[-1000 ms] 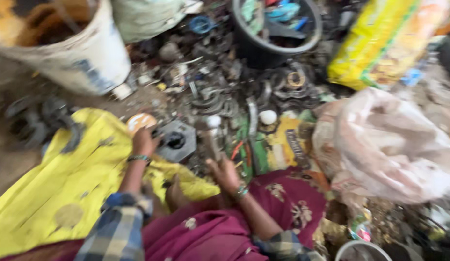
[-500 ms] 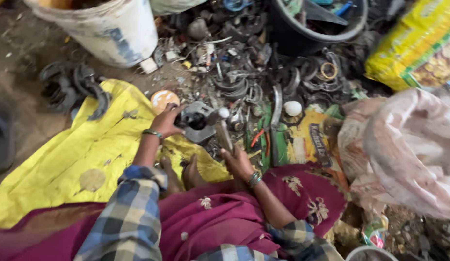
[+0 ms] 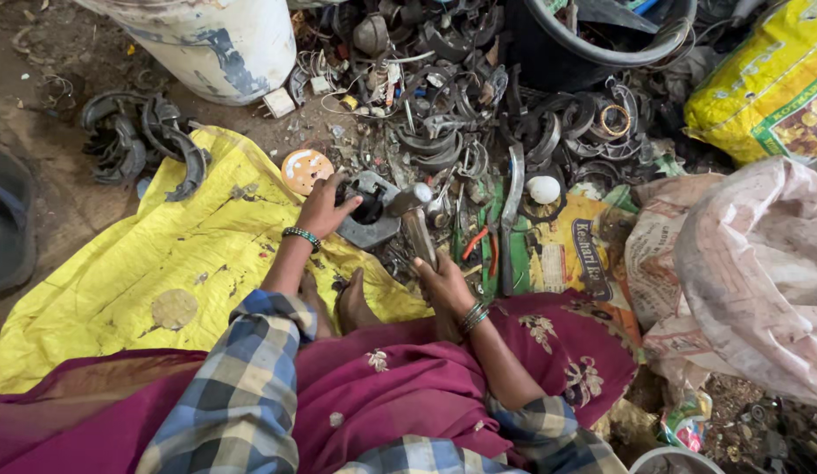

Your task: The person sits on the ground and works a metal component on a hexagonal metal block, first handling and positioning the part by hand, then repeatedly striking it with a hammer and a large curved blade to break or shape it, repositioning the part between strikes.

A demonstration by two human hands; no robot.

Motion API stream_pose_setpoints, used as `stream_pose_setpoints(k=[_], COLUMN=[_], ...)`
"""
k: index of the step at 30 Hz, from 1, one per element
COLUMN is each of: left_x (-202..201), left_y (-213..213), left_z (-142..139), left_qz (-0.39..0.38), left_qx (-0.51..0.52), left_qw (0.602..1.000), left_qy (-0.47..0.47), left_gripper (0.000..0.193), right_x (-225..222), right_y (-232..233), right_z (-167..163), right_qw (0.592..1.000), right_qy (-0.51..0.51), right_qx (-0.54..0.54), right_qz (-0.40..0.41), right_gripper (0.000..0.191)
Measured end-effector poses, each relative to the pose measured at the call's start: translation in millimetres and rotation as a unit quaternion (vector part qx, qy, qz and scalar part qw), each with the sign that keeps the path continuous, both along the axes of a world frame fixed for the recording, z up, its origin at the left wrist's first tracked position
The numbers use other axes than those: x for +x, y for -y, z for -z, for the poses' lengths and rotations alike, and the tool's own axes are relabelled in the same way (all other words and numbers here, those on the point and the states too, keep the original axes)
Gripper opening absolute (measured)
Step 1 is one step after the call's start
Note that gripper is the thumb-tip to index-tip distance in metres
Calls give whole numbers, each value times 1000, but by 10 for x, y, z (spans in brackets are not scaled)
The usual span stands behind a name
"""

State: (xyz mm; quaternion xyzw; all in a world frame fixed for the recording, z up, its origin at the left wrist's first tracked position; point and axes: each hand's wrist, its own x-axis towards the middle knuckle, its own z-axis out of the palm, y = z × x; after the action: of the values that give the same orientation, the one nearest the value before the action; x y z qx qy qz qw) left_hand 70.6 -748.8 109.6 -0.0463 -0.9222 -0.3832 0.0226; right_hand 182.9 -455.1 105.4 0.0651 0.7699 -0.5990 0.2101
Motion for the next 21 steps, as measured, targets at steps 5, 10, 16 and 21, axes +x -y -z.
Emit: stream_pose_setpoints(k=[5, 10, 16, 21], left_x=[-87, -58, -107, -174], left_y=[20, 47, 53, -99], left_z=[23, 16, -156, -519], left_qz=[34, 26, 88, 116], left_qx=[45, 74, 42, 93], left_qw=[997, 994, 988, 986], left_qy=[-50, -77, -120, -75], left_gripper=[68, 69, 64, 57], right_x=[-113, -231, -295, -318], right_y=[-154, -313, -372, -341], right_z=[208, 224, 170, 186], right_qw=[987, 948, 998, 950], right_qy=[97, 188, 57, -134], right_qx=[-104, -243, 32, 281], right_qz=[71, 86, 22, -21], right_gripper=[39, 37, 52, 57])
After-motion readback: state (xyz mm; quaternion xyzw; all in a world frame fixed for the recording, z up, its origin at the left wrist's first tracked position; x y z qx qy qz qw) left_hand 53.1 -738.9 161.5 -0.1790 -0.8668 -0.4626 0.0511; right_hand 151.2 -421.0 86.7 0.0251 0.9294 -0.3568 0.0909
